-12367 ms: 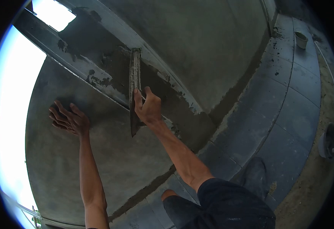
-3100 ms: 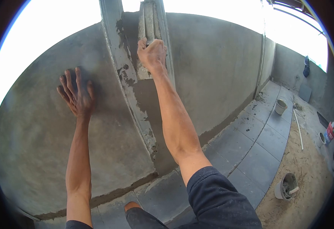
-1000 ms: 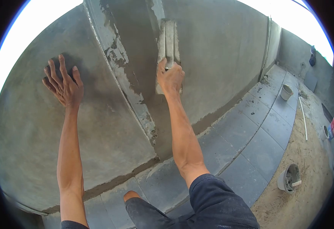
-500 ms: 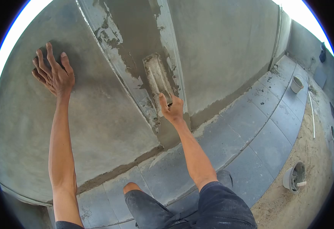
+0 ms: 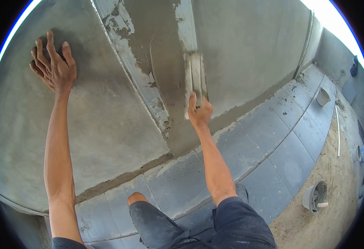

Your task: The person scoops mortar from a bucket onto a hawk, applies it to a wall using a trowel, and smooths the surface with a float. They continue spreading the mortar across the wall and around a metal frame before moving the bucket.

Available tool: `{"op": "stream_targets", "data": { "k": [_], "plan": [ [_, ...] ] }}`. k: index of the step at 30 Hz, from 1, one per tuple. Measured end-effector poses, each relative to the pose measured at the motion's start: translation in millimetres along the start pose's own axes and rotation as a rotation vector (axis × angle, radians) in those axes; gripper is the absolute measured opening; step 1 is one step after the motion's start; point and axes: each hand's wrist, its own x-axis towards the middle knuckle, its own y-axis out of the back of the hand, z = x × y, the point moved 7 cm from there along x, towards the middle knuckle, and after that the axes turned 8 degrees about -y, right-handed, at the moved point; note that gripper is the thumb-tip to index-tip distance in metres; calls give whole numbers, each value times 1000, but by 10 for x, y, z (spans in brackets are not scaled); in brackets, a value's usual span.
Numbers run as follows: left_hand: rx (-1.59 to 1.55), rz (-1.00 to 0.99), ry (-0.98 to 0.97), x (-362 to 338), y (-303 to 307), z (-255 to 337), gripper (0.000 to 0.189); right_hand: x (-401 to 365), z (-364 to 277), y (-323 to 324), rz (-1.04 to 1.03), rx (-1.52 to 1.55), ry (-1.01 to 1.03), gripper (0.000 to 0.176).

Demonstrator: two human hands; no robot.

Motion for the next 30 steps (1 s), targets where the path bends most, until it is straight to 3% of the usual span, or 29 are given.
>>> {"op": "stream_targets", "data": {
  "k": [8,19,24,30],
  "plan": [
    [-21,30,-9,-17,13,5,56,-312,-198,-296,-131,47,118,27],
    [2,16,-3,-24,12,-1,56,472,-1140,-293,-30,32,232,36],
    [7,12,-9,-18,18,1,56,753,-1097,-205,-100,49,5,42],
    [1,12,-6,-12,22,4,56,585,-745,-127,-29,17,-67,39]
  ]
}}
